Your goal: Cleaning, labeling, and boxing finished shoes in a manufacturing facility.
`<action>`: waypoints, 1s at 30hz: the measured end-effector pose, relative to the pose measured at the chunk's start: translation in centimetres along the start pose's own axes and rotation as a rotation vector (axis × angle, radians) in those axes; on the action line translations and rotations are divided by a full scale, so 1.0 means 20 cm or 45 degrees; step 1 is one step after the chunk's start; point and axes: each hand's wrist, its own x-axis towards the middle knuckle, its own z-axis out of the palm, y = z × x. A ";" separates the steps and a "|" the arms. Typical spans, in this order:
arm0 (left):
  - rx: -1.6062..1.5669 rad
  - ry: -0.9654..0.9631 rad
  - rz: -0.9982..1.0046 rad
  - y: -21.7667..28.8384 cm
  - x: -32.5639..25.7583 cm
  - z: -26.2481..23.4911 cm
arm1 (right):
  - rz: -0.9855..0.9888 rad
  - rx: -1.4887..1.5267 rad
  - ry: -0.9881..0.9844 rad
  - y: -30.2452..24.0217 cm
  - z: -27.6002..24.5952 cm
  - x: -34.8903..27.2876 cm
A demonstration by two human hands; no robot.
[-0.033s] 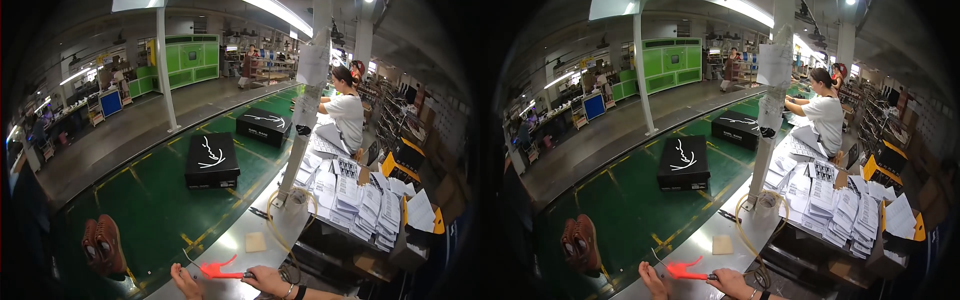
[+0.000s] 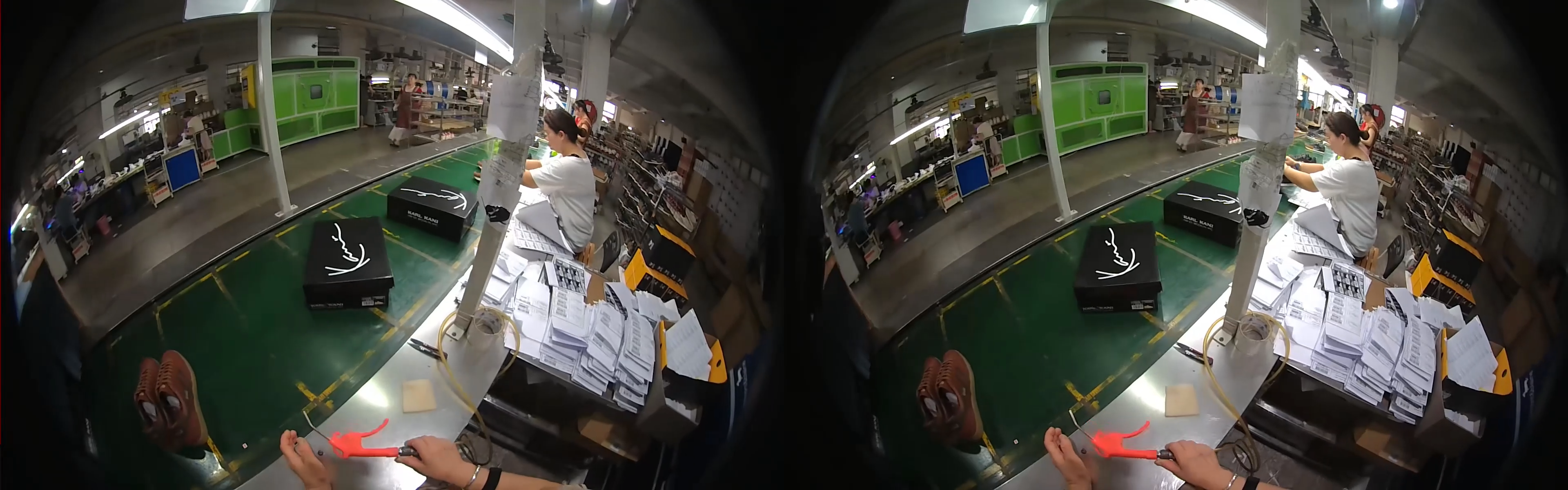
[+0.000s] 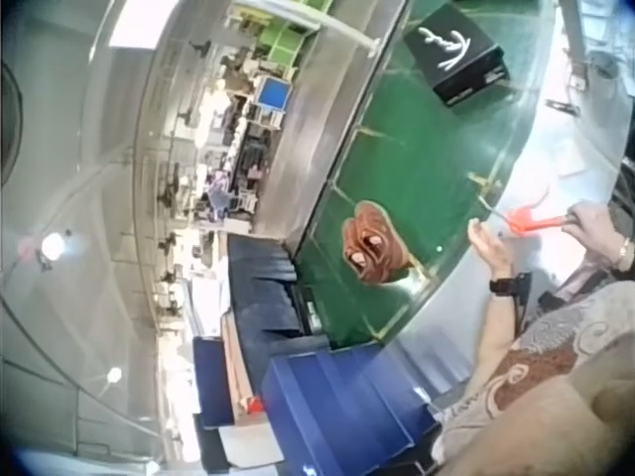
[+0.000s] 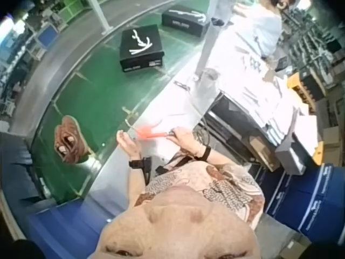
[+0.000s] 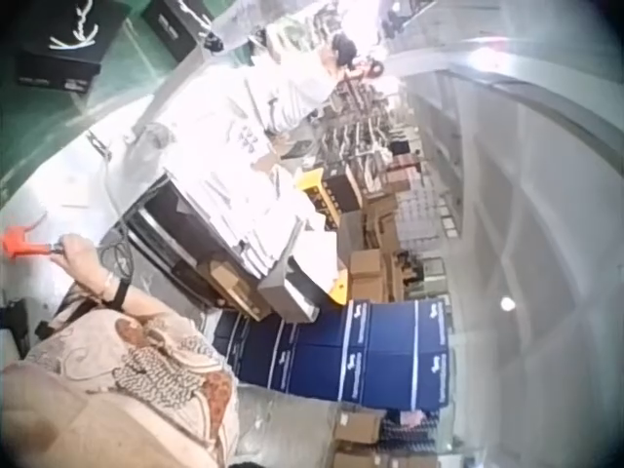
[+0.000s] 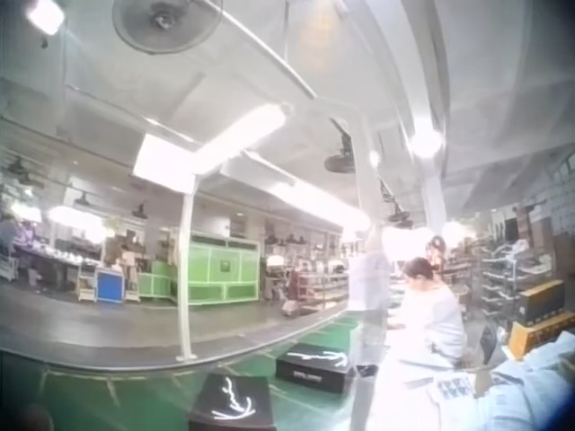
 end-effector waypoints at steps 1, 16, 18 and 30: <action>0.014 -0.010 0.032 -0.01 0.00 0.00 | 0.036 -0.073 -0.073 -0.03 -0.02 0.00; -0.109 -0.027 -0.003 0.00 -0.01 0.00 | -0.267 0.148 0.600 -0.18 -0.10 -0.03; -0.128 -0.017 -0.004 0.00 -0.02 0.00 | -0.279 0.184 0.650 -0.18 -0.10 -0.03; -0.122 -0.054 -0.031 -0.08 -0.01 0.02 | -0.260 0.244 0.665 -0.14 -0.06 0.00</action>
